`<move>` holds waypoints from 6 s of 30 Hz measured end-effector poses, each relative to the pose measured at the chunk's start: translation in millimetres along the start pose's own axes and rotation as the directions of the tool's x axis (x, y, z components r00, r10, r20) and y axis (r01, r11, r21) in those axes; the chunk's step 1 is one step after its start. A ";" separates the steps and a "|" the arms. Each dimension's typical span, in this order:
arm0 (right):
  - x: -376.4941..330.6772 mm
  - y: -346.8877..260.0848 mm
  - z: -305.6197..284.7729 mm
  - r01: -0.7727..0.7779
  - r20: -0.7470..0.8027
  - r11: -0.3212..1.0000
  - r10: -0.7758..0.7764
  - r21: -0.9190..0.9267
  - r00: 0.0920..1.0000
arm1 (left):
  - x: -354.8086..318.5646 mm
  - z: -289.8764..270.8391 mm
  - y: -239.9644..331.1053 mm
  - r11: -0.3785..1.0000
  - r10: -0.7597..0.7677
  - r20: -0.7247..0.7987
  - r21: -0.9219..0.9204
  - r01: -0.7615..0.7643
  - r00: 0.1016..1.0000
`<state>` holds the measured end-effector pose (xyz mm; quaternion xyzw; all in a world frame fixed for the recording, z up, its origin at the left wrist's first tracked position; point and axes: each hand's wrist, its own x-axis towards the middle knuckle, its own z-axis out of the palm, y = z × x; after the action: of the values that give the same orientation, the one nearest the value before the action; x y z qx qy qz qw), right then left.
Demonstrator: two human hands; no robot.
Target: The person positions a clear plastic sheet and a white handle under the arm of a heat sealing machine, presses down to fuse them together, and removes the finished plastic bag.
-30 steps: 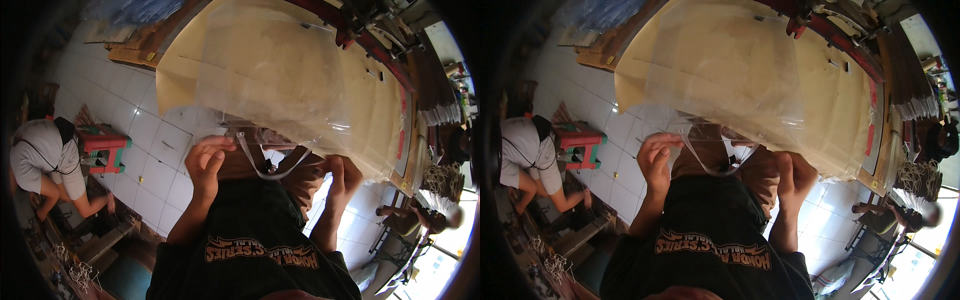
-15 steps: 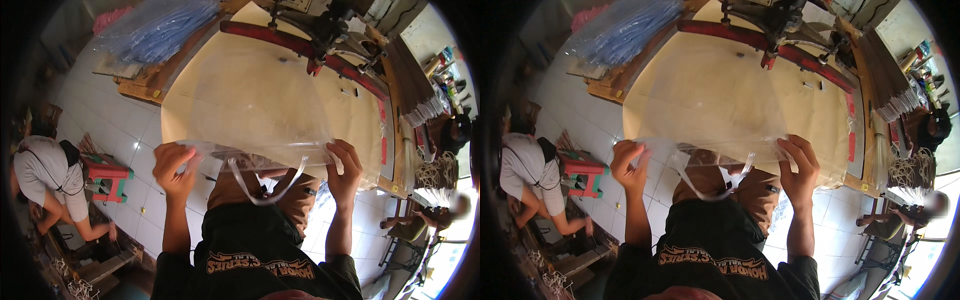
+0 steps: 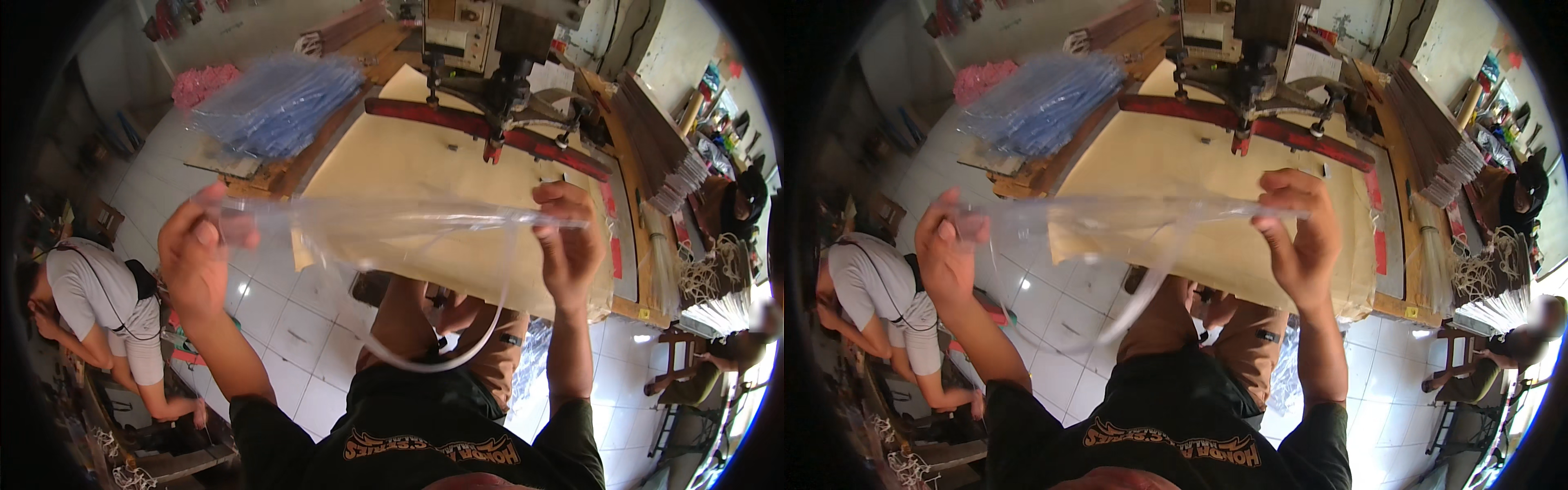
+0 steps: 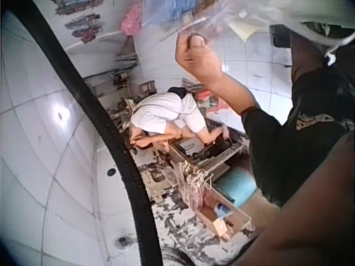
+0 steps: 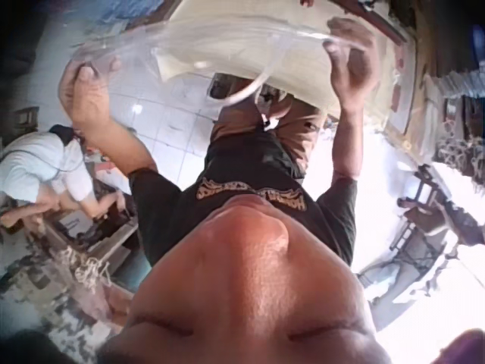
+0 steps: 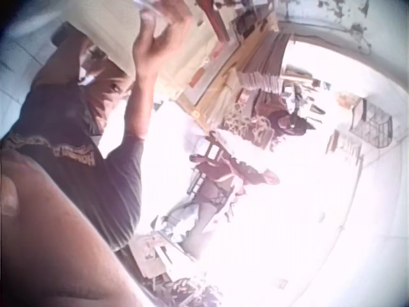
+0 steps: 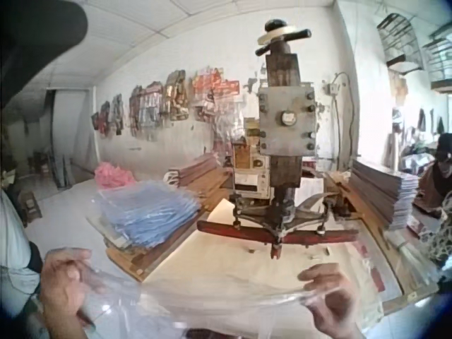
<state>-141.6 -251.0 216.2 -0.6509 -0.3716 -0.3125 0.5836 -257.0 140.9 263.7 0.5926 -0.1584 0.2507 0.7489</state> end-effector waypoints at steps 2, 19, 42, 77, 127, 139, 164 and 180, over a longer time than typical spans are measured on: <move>17.1 -15.7 -9.7 -0.173 -0.001 0.964 0.177 0.202 0.984 | 28.6 28.1 17.4 0.997 -0.019 0.023 -0.074 0.021 1.000; 1.7 -0.6 -64.2 -0.442 0.064 0.814 0.454 0.378 0.889 | 46.5 67.0 -80.6 0.797 0.193 0.317 0.501 -0.337 0.929; -41.1 50.4 -129.1 -0.467 0.281 0.656 0.375 0.593 0.883 | 28.1 100.1 -191.0 0.939 0.260 0.258 0.160 -0.306 0.931; 71.2 4.1 -15.2 0.271 0.724 0.947 -0.065 -0.171 0.686 | 37.6 164.9 -143.9 0.927 -0.356 0.415 0.045 0.372 0.837; 54.7 -2.0 -8.3 -0.698 0.528 0.695 0.663 -0.173 0.530 | 28.2 172.3 -139.3 0.953 -0.294 0.375 0.044 0.300 0.879; 54.4 -9.0 -70.0 -0.098 0.537 0.970 0.206 -0.222 0.818 | 22.5 105.2 -144.4 0.993 -0.097 0.028 0.077 0.094 0.995; -42.3 25.8 -44.6 -0.360 -0.055 0.877 0.397 0.319 0.916 | 4.0 77.8 -170.0 0.982 -0.123 -0.187 -0.164 0.092 0.975; -20.0 16.5 -70.3 -0.322 0.169 0.940 0.301 0.116 0.939 | -4.3 67.6 -186.3 0.993 -0.099 -0.171 -0.081 0.086 0.980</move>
<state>-136.2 -323.8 199.4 -0.6800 -0.3273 -0.1394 0.6411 -151.6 42.7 127.5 0.5474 -0.0735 0.2604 0.7919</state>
